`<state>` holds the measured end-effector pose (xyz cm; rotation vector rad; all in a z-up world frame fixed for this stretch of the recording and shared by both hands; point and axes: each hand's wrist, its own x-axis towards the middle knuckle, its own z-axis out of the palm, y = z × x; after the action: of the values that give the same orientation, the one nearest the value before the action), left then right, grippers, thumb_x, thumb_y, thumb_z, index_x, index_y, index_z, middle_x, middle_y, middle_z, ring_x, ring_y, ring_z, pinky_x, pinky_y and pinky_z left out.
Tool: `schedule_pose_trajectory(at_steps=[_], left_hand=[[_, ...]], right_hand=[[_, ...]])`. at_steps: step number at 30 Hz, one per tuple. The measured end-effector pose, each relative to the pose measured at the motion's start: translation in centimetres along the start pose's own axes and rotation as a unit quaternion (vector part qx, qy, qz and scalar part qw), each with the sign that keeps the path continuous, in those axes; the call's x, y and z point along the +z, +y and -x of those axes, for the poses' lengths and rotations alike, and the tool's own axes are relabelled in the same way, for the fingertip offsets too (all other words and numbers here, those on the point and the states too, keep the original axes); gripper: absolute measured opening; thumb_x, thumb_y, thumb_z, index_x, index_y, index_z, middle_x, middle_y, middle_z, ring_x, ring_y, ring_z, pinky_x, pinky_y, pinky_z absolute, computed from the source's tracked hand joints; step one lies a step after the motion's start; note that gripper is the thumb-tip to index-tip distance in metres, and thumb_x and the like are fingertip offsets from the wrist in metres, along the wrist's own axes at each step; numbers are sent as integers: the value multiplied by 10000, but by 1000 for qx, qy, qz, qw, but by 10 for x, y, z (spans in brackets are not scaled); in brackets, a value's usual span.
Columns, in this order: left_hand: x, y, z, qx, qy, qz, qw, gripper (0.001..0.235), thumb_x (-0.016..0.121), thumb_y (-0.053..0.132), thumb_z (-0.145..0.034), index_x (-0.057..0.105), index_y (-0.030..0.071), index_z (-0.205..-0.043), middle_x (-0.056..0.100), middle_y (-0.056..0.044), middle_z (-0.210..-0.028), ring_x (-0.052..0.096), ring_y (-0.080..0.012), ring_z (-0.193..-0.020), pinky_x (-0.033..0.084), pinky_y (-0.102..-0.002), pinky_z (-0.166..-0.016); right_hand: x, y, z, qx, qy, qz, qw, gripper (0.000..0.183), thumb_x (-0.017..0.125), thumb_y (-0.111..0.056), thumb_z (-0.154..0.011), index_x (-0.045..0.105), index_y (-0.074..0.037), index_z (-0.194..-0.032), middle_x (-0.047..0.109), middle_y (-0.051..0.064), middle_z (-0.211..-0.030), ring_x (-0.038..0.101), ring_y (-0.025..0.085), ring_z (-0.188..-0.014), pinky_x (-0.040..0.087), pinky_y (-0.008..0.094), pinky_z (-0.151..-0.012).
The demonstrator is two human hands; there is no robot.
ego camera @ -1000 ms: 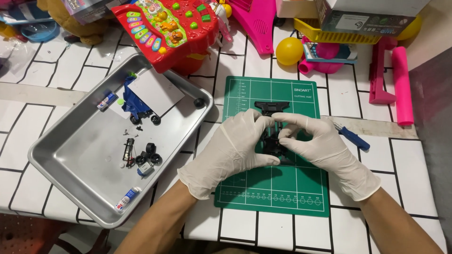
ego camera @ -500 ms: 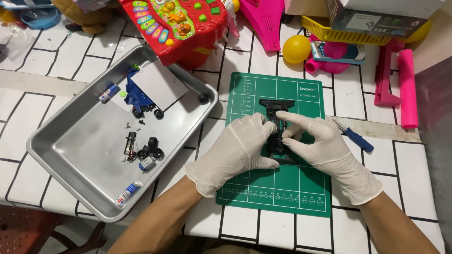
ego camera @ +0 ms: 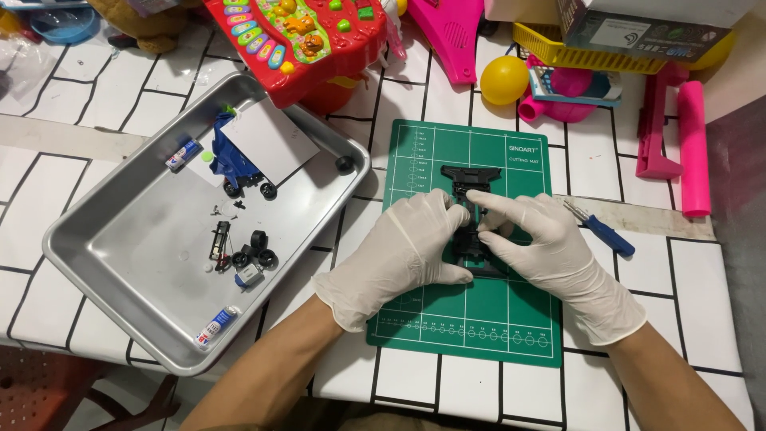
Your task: The person places a packaged toy car on a shelf, then unpacks a new toy car kit from a box. They remove the plastic parts and chassis from the packaging and begin assembling the car's frame on a green cutting mat, attaching wheels and a motor component.
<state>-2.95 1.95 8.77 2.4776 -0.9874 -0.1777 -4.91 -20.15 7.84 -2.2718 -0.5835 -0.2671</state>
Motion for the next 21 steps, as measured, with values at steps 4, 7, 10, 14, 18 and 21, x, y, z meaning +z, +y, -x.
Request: schedule_pose_trajectory(at_steps=[4, 7, 10, 14, 18, 21], left_hand=[[3, -2, 1, 5, 9, 2, 1000, 645, 871, 527, -708, 615, 108, -1128, 593, -115, -1043, 675, -340, -993, 548, -442, -857], [6, -4, 0, 8, 10, -1, 1000, 653, 868, 537, -709, 613, 110, -1132, 591, -113, -1043, 676, -340, -996, 546, -443, -862], [6, -4, 1, 10, 15, 0, 1000, 652, 868, 528, -709, 610, 110, -1137, 588, -116, -1042, 672, -348, -1001, 541, -447, -860], [7, -4, 1, 10, 14, 3, 1000, 665, 873, 526, -709, 609, 116, -1160, 578, -106, -1045, 668, -341, -1005, 538, -442, -869], [8, -5, 0, 10, 12, 2, 1000, 659, 872, 526, -711, 611, 116, -1157, 577, -101, -1044, 666, -336, -1006, 536, -441, -865], [9, -5, 0, 10, 12, -4, 1000, 662, 874, 525, -709, 612, 114, -1158, 578, -102, -1047, 667, -337, -1004, 537, -442, -863]], right_hand=[[4, 1, 2, -6, 9, 6, 1000, 548, 797, -4, -805, 728, -201, -1312, 792, -59, -860, 678, 144, -705, 465, 293, -781], [3, 2, 1, 6, 10, 1, 1000, 543, 800, -13, -804, 732, -204, -1308, 791, -53, -861, 673, 147, -703, 466, 298, -773], [6, 2, 1, 17, 12, -8, 1000, 545, 795, 13, -796, 739, -198, -1295, 794, -41, -850, 679, 154, -698, 472, 297, -778], [2, -3, -1, 34, 2, -23, 999, 537, 792, 8, -800, 739, -198, -1293, 800, -30, -855, 683, 161, -704, 470, 307, -796], [0, -4, -2, 70, -19, -58, 996, 517, 781, 20, -784, 760, -190, -1256, 812, -5, -843, 695, 181, -698, 475, 325, -800], [-1, -5, -3, 83, -28, -74, 993, 514, 776, 20, -780, 763, -185, -1250, 816, 2, -840, 699, 183, -702, 474, 327, -812]])
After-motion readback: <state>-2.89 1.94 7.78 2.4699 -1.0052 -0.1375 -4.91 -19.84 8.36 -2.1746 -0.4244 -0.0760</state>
